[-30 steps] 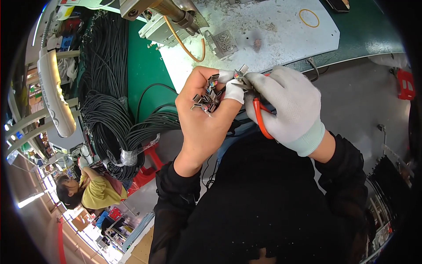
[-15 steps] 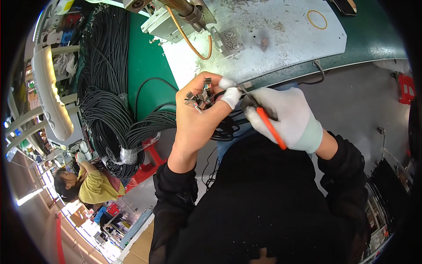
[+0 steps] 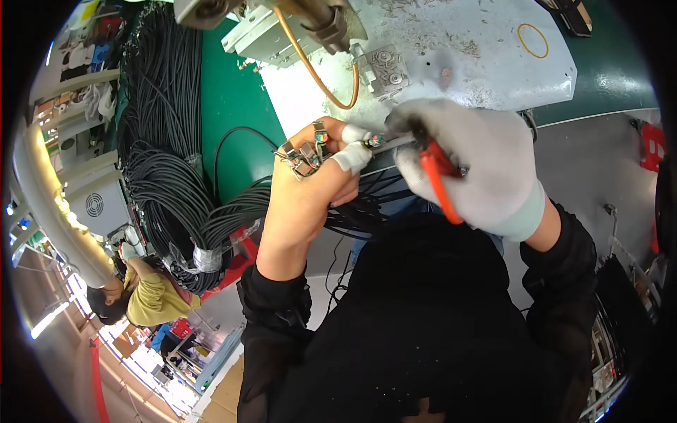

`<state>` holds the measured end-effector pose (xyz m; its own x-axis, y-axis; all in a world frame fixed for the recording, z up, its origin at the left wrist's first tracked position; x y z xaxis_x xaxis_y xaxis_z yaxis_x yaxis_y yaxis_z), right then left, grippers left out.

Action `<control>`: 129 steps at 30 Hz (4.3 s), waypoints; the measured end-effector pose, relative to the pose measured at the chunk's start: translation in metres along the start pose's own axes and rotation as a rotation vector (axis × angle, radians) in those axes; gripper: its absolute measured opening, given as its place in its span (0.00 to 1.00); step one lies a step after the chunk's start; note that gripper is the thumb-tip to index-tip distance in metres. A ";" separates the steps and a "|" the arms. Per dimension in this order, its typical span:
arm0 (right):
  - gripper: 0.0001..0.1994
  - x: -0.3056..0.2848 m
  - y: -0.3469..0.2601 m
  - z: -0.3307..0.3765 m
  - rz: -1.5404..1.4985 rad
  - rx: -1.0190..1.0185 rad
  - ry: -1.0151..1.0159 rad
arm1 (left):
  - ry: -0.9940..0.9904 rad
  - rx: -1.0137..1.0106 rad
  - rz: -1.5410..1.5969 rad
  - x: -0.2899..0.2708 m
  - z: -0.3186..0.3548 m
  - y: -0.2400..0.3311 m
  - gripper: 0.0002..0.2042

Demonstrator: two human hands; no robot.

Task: The person picks up a bundle of cables, separates a single cable, and trims its end using shears. They then place the cable end into a machine for processing before setting it aside and repeating the process with another cable.

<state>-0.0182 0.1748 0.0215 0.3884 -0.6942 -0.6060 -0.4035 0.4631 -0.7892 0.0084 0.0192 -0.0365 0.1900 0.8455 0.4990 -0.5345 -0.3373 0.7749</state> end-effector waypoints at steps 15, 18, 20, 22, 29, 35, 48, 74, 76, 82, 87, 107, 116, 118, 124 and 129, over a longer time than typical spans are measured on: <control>0.11 -0.001 -0.013 0.026 -0.208 0.107 0.078 | -0.010 0.030 -0.111 0.025 0.020 0.007 0.05; 0.13 -0.008 -0.010 0.037 -0.171 0.197 0.120 | 0.017 0.076 -0.115 0.027 0.023 0.009 0.05; 0.14 -0.008 -0.019 0.036 0.005 0.083 0.141 | 0.030 0.126 -0.104 0.031 0.025 0.012 0.05; 0.15 -0.005 -0.040 0.040 0.361 -0.126 0.184 | 0.022 0.128 -0.091 0.035 0.025 0.011 0.05; 0.16 -0.001 -0.042 0.047 0.516 -0.130 0.265 | 0.030 0.134 -0.084 0.042 0.025 0.008 0.06; 0.14 0.002 -0.037 0.047 0.487 -0.157 0.263 | 0.039 0.109 -0.122 0.041 0.020 0.007 0.05; 0.12 0.003 0.057 -0.031 -0.249 0.138 -0.068 | -0.054 0.074 0.009 -0.024 -0.049 0.014 0.03; 0.10 0.024 0.059 -0.039 -1.102 0.287 -0.597 | -0.043 -0.074 -0.218 -0.043 -0.049 0.036 0.03; 0.10 0.015 0.070 -0.036 -0.947 0.243 -0.582 | -0.004 -0.075 -0.246 -0.039 -0.052 0.035 0.04; 0.13 0.002 0.064 -0.051 -0.638 0.178 -0.463 | -0.005 0.004 -0.352 -0.036 -0.066 0.036 0.03; 0.14 0.018 0.062 -0.070 -0.550 0.191 -0.335 | 0.040 -0.001 -0.424 -0.032 -0.069 0.043 0.02; 0.12 0.014 0.045 -0.073 -0.242 -0.330 -0.284 | 0.143 0.133 -0.804 -0.021 -0.057 0.053 0.12; 0.11 0.024 0.070 -0.071 -0.562 0.148 -0.361 | 0.112 0.069 -0.794 -0.020 -0.058 0.052 0.10; 0.11 0.025 0.070 -0.066 -0.682 0.291 -0.364 | 0.071 0.049 -0.731 -0.024 -0.056 0.050 0.09; 0.09 -0.010 0.056 -0.025 -0.391 0.153 -0.157 | 0.225 0.458 -0.593 -0.022 -0.017 0.048 0.06; 0.12 -0.048 0.036 0.022 0.023 0.341 0.037 | 0.006 0.355 -0.257 0.000 0.015 0.023 0.07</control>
<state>-0.0328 0.2373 0.0200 0.3496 -0.6981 -0.6248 -0.1089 0.6321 -0.7672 0.0090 0.0051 -0.0130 0.2745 0.9226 0.2710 -0.1540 -0.2360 0.9595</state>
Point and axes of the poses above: each hand's wrist, its own z-axis away from the middle knuckle, its own x-axis out of the palm, y = z × x, the point moved 8 cm from there along -z, towards the middle knuckle, and after that the axes turned 14 degrees about -y, right-handed, at the moved point
